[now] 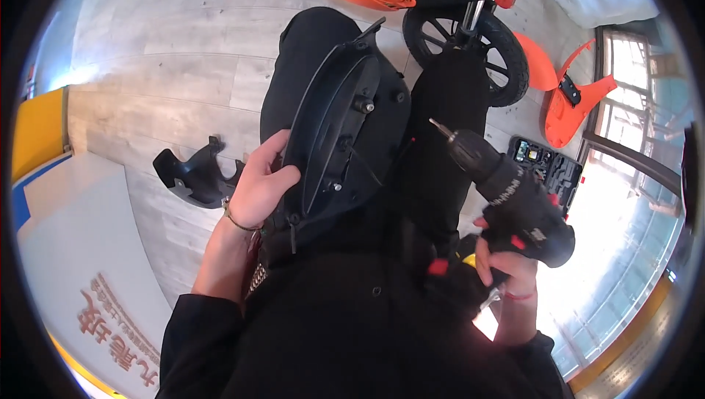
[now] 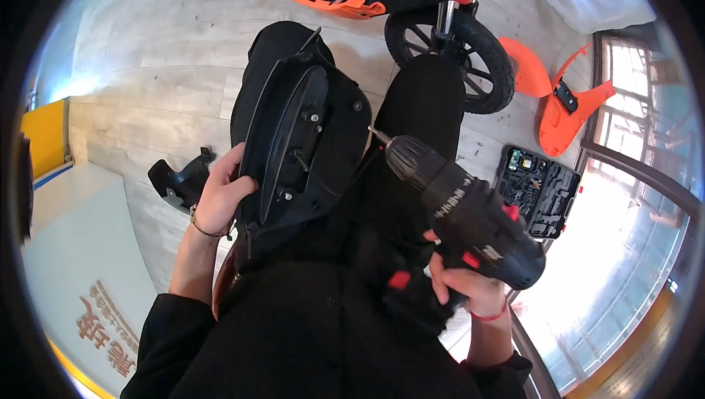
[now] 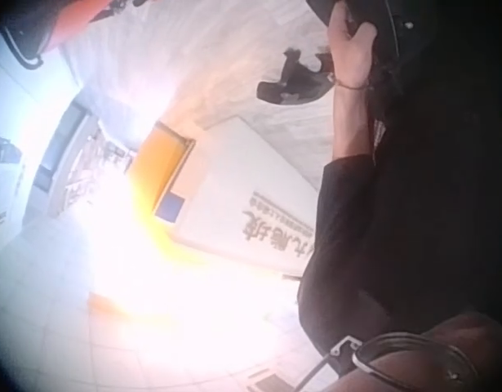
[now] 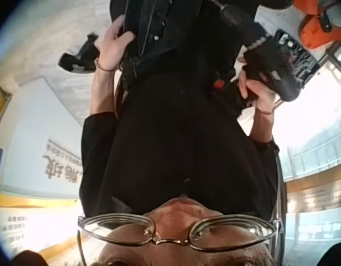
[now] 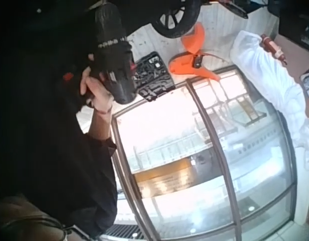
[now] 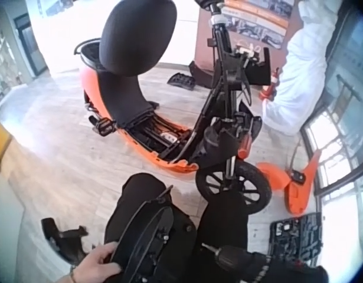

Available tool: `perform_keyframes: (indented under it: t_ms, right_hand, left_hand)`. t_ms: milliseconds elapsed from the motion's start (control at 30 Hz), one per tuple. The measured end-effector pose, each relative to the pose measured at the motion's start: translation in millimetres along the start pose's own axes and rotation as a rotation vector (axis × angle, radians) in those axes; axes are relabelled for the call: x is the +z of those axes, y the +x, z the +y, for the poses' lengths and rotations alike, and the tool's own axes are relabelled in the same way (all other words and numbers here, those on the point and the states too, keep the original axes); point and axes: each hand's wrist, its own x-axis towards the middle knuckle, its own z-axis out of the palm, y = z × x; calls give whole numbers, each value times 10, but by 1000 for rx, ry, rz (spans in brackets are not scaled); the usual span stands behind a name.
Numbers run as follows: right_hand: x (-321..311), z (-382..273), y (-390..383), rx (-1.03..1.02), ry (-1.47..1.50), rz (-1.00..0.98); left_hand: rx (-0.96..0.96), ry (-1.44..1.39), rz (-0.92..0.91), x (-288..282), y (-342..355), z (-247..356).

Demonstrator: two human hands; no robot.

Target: Repairing the rear light and body panel assembly of an electric scooter using an electric screwdriver.

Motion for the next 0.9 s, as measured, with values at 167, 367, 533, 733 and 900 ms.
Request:
perform_keyframes:
  t_ms: [167, 367, 533, 733, 900]
  right_hand:
    - [6, 91, -35, 25, -359, 3]
    - [-36, 146, -78, -786, -1281, -336]
    - [210, 166, -116, -461, -1159, -219]
    - [333, 140, -68, -328, -1109, -203]
    - [302, 157, -33, -262, -1044, -213]
  left_hand:
    - [36, 20, -64, 23, -60, -53]
    - [42, 11, -16, 20, -59, -110]
    - [57, 27, -13, 10, -65, -145]
    - [54, 4, -22, 14, -43, -127]
    - [59, 10, -11, 34, -29, -114]
